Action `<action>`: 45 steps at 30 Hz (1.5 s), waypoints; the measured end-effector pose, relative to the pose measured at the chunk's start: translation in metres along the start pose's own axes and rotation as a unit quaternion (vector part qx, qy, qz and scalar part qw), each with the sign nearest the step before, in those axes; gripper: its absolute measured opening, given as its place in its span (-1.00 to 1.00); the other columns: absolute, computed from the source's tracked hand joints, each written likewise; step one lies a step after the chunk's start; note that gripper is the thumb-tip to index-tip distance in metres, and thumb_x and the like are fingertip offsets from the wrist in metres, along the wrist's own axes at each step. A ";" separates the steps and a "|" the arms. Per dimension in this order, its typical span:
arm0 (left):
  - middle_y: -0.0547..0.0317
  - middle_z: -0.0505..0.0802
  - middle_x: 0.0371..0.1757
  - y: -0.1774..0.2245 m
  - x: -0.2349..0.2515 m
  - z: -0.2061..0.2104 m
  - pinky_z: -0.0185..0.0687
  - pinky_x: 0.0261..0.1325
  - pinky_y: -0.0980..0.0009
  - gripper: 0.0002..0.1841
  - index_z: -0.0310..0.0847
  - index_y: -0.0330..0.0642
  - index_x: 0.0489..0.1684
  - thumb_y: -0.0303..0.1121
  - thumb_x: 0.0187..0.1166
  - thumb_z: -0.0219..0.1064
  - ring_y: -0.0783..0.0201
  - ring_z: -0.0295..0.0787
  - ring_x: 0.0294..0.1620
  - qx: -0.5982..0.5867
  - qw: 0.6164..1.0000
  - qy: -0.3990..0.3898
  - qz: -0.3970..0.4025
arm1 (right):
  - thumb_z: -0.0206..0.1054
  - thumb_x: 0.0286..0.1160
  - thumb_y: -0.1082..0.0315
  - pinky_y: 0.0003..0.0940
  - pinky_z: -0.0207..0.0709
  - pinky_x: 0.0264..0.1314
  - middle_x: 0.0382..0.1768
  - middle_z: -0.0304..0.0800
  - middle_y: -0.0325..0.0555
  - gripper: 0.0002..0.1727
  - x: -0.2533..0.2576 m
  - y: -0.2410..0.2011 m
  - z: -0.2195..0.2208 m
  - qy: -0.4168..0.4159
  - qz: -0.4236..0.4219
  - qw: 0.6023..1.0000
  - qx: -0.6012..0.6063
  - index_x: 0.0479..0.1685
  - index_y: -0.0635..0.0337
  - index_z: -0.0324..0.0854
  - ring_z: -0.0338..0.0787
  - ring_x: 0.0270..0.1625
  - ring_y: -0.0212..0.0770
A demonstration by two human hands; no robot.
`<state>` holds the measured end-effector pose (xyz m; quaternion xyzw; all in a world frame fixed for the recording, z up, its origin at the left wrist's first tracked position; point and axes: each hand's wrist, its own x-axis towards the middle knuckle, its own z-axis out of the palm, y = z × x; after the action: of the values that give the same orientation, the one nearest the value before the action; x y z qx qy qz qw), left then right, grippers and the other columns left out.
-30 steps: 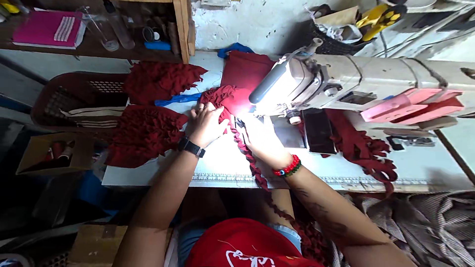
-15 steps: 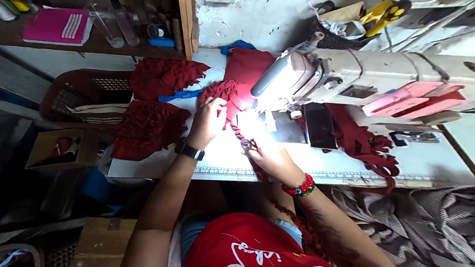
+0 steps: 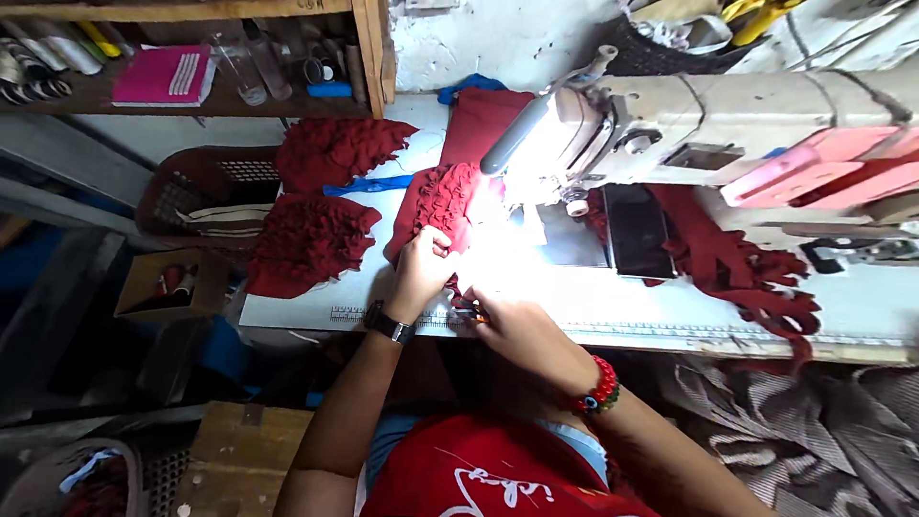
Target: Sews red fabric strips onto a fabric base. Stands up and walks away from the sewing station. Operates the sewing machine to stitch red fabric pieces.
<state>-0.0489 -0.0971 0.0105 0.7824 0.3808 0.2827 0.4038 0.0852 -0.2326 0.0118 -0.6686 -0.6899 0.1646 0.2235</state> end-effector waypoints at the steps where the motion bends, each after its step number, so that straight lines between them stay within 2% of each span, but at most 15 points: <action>1: -0.05 0.83 -0.22 0.001 -0.002 -0.001 0.75 -0.25 0.23 -0.78 0.64 -0.30 0.02 -0.51 0.46 0.44 0.18 0.79 -0.36 -0.001 1.000 -0.005 -0.004 | 0.30 0.44 0.37 0.11 0.65 -0.33 -0.40 0.78 0.05 -0.75 -0.001 0.002 -0.001 0.002 -0.004 1.000 -0.006 0.03 0.25 0.70 0.84 -0.32 0.10; 3: 0.00 0.85 -0.21 0.003 -0.005 -0.006 0.75 -0.25 0.29 -0.79 0.64 -0.28 0.05 -0.53 0.50 0.42 0.25 0.78 -0.36 -0.037 0.999 -0.022 -0.019 | 0.32 0.47 0.34 0.12 0.67 -0.30 -0.39 0.79 0.06 -0.75 -0.003 0.003 -0.002 -0.003 -0.008 1.000 -0.006 0.02 0.26 0.70 0.84 -0.30 0.10; 6: 0.08 0.82 -0.21 0.002 -0.005 -0.010 0.70 -0.22 0.43 -0.81 0.62 -0.27 0.08 -0.57 0.57 0.34 0.38 0.73 -0.35 -0.184 0.980 -0.043 -0.063 | 0.33 0.44 0.35 0.11 0.66 -0.31 -0.39 0.79 0.05 -0.74 -0.004 0.002 -0.003 -0.002 -0.015 1.000 -0.005 0.04 0.25 0.71 0.84 -0.31 0.10; 9: 0.12 0.81 -0.12 0.004 -0.003 -0.011 0.73 -0.12 0.39 -0.75 0.61 -0.25 0.19 -0.55 0.61 0.26 0.37 0.75 -0.26 -0.303 0.945 -0.059 -0.105 | 0.38 0.39 0.36 0.08 0.67 -0.37 -0.43 0.79 0.03 -0.75 -0.004 -0.003 0.001 0.027 -0.028 0.999 -0.037 0.01 0.23 0.71 0.86 -0.35 0.09; 13: 0.13 0.81 -0.30 0.006 -0.004 -0.010 0.74 -0.27 0.47 -0.75 0.57 -0.22 0.09 -0.55 0.51 0.43 0.39 0.76 -0.42 -0.281 0.954 -0.035 -0.099 | 0.35 0.45 0.26 -0.01 0.61 -0.51 -0.52 0.74 -0.07 -0.78 -0.007 -0.012 0.004 0.041 -0.042 0.996 -0.063 -0.05 0.15 0.71 0.82 -0.46 0.01; 14: 0.11 0.82 -0.32 0.005 -0.004 -0.010 0.76 -0.28 0.46 -0.76 0.57 -0.25 0.06 -0.58 0.51 0.41 0.37 0.78 -0.43 -0.276 0.956 -0.034 -0.092 | 0.32 0.53 0.14 -0.02 0.61 -0.50 -0.52 0.73 -0.10 -0.71 -0.008 -0.011 0.002 0.029 -0.039 0.998 -0.034 0.01 0.14 0.71 0.80 -0.47 -0.02; 16: 0.07 0.87 -0.30 0.004 -0.004 -0.012 0.75 -0.24 0.45 -0.77 0.59 -0.30 0.12 -0.62 0.56 0.32 0.36 0.80 -0.39 -0.280 0.954 -0.048 -0.092 | 0.18 0.70 -0.20 -0.05 0.64 -0.36 -0.44 0.73 -0.14 -0.42 -0.008 -0.004 -0.010 -0.019 -0.008 0.997 0.077 0.30 0.11 0.63 0.74 -0.42 -0.13; 18: 0.03 0.89 -0.26 0.001 -0.004 -0.016 0.77 -0.15 0.40 -0.75 0.59 -0.34 0.20 -0.63 0.63 0.18 0.33 0.83 -0.33 -0.302 0.946 -0.074 -0.091 | 0.07 0.79 -0.16 -0.27 0.62 -0.28 -0.38 0.71 -0.27 -0.49 -0.003 0.009 -0.020 -0.052 0.034 0.980 0.191 0.39 -0.03 0.60 0.67 -0.40 -0.35; 20: -0.01 0.90 -0.26 0.001 -0.005 -0.018 0.79 -0.10 0.37 -0.71 0.60 -0.37 0.23 -0.64 0.65 0.09 0.30 0.86 -0.31 -0.317 0.940 -0.095 -0.088 | 0.06 0.85 0.01 -0.55 0.42 -0.43 -0.46 0.61 -0.43 -0.63 0.004 0.021 -0.027 -0.067 0.084 0.947 0.303 0.30 -0.06 0.65 0.49 -0.52 -0.56; 22: 0.00 0.89 -0.24 0.003 -0.007 -0.019 0.82 -0.11 0.38 -0.69 0.59 -0.38 0.26 -0.66 0.64 0.07 0.31 0.86 -0.33 -0.326 0.935 -0.115 -0.085 | 0.09 0.85 0.14 -0.69 0.22 -0.62 -0.53 0.59 -0.47 -0.73 0.011 0.024 -0.031 -0.083 0.128 0.900 0.408 0.19 0.00 0.65 0.35 -0.65 -0.64; 24: 0.00 0.88 -0.23 0.003 -0.007 -0.018 0.83 -0.15 0.40 -0.65 0.60 -0.41 0.28 -0.69 0.60 0.07 0.32 0.85 -0.36 -0.338 0.929 -0.131 -0.079 | 0.11 0.85 0.19 -0.72 0.18 -0.68 -0.57 0.59 -0.44 -0.78 0.015 0.023 -0.031 -0.091 0.150 0.867 0.466 0.09 0.03 0.63 0.33 -0.70 -0.64; 29: -0.04 0.89 -0.08 0.004 -0.008 -0.016 0.84 -0.19 0.39 -0.60 0.60 -0.40 0.31 -0.74 0.55 0.07 0.31 0.85 -0.36 -0.363 0.914 -0.168 -0.069 | 0.10 0.85 0.22 -0.74 0.15 -0.70 -0.61 0.57 -0.39 -0.79 0.023 0.029 -0.019 -0.106 0.151 0.828 0.530 -0.07 0.05 0.61 0.31 -0.73 -0.63; 35: 0.00 0.86 0.01 0.004 -0.009 -0.011 0.83 -0.23 0.41 -0.60 0.60 -0.35 0.29 -0.77 0.51 0.14 0.34 0.83 -0.34 -0.399 0.891 -0.205 -0.069 | 0.13 0.83 0.16 -0.78 0.09 -0.75 -0.57 0.58 -0.39 -0.74 0.029 0.032 -0.016 -0.123 0.177 0.797 0.564 -0.27 0.04 0.53 0.25 -0.76 -0.67; 40: -0.03 0.87 0.00 0.002 -0.007 -0.011 0.85 -0.22 0.39 -0.59 0.61 -0.36 0.29 -0.78 0.50 0.15 0.31 0.85 -0.33 -0.405 0.883 -0.226 -0.070 | 0.15 0.80 0.10 -0.75 0.06 -0.77 -0.70 0.54 -0.39 -0.58 0.035 0.033 -0.013 -0.119 0.139 0.801 0.571 -0.51 0.03 0.63 0.25 -0.79 -0.64; 45: -0.06 0.86 0.01 0.004 -0.007 -0.013 0.87 -0.22 0.36 -0.59 0.59 -0.36 0.31 -0.78 0.52 0.14 0.27 0.86 -0.35 -0.401 0.881 -0.239 -0.078 | 0.16 0.75 0.17 -0.75 0.12 -0.75 -0.76 0.52 -0.39 -0.61 0.041 0.037 -0.008 -0.123 0.097 0.788 0.595 -0.53 0.04 0.65 0.30 -0.78 -0.64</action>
<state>-0.0609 -0.0986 0.0194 0.5650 0.1866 0.1834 0.7825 0.1206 -0.1902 0.0026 -0.4403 -0.4083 0.6447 0.4731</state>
